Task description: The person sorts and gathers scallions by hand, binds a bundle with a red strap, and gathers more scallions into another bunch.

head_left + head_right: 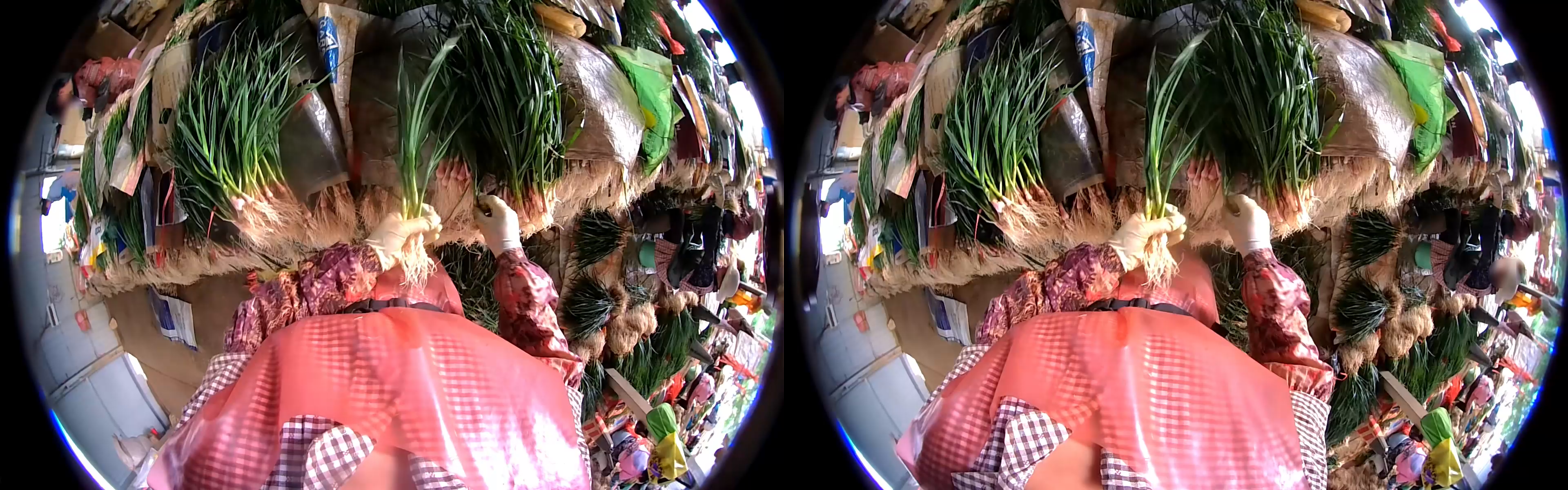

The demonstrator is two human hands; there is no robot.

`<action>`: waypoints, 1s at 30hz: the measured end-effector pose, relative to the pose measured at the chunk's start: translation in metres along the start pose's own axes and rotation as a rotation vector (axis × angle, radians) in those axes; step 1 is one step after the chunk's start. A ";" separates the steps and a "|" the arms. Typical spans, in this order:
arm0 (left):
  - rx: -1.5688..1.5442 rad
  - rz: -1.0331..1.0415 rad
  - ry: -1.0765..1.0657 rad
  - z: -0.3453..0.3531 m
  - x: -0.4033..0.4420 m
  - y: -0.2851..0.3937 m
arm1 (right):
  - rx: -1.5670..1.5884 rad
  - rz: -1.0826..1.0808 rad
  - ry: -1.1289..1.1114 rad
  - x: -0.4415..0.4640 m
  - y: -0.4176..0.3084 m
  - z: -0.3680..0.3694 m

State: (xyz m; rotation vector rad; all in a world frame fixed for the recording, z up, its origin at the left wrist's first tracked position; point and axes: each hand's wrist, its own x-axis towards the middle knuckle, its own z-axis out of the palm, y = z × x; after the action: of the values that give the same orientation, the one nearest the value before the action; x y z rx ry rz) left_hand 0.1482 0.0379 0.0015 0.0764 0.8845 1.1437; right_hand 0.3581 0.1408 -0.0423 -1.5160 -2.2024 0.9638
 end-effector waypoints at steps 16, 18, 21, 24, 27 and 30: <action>0.177 -0.045 -0.048 0.006 0.003 0.007 | -0.394 0.010 -0.320 0.006 -0.003 -0.028; 0.104 -0.073 -0.027 0.002 -0.008 0.012 | 0.325 0.314 -0.306 0.010 -0.031 -0.029; 0.137 -0.116 -0.038 -0.005 -0.015 0.006 | 0.806 0.501 -0.389 0.015 -0.092 -0.014; 0.065 -0.199 0.015 -0.003 -0.016 0.008 | 0.975 0.408 -0.344 0.011 -0.095 0.022; -0.185 -0.278 -0.092 -0.010 -0.016 0.008 | 0.974 0.357 -0.359 0.008 -0.088 0.018; -0.282 -0.258 -0.301 -0.016 -0.031 0.023 | 0.815 0.325 -0.308 0.003 -0.055 -0.013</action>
State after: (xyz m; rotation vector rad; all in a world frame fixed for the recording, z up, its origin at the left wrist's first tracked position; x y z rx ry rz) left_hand 0.1167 0.0178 0.0195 -0.0926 0.4461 0.9727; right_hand 0.3253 0.1363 0.0043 -1.3694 -1.3958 1.9916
